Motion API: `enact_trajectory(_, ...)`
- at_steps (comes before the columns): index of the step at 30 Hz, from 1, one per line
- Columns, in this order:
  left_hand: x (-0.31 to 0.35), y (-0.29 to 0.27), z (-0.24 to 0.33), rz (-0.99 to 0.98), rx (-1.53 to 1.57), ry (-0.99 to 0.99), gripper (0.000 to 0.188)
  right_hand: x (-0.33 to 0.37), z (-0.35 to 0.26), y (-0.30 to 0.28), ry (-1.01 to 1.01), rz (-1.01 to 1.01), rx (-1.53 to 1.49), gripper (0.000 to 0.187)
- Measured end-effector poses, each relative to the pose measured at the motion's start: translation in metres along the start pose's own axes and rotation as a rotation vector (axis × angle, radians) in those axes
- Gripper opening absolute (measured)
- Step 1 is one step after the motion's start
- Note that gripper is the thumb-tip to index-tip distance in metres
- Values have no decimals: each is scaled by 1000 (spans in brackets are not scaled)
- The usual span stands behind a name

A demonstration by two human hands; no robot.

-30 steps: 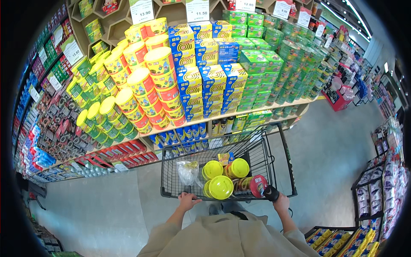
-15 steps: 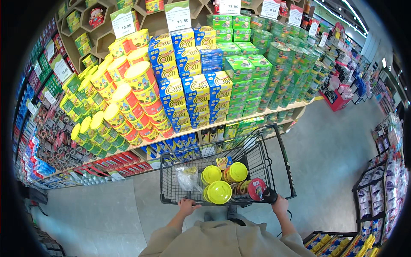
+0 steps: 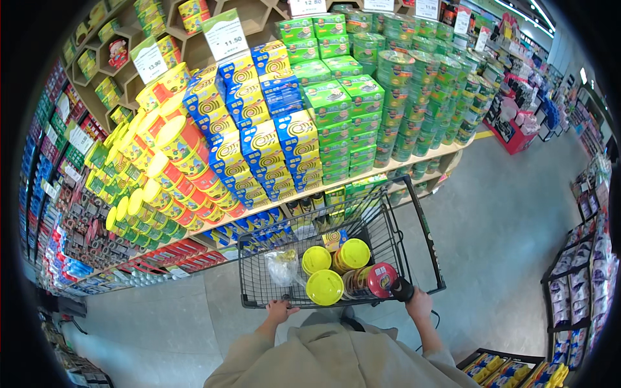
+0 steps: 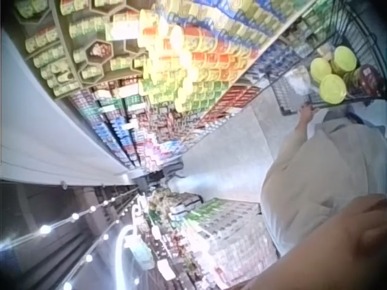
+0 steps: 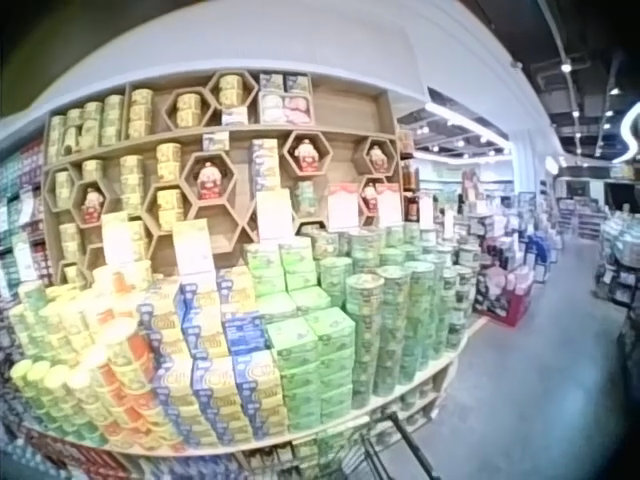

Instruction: Selecting various snack canisters and boxes from shelves and placing them into a shopping cart.

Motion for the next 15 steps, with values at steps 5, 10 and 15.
enact_trajectory(5,-9,-4,21,-57,-33,-27,68,-21,13,-7,35,-53,-12,21)
enact_trajectory(10,-23,-5,37,-81,-18,-25,68,-40,25,-15,31,4,-37,29)
enact_trajectory(15,-37,-16,52,4,-58,11,62,-57,31,-21,54,-6,-25,28)
Point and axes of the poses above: each hand's wrist, its own x-axis away from the middle knuckle, its own y-axis out of the palm, z = x × y, the point moved 9 cm from there along -x, towards the middle knuckle, and after that the axes turned 9 degrees about -z, right-handed, at the moved point
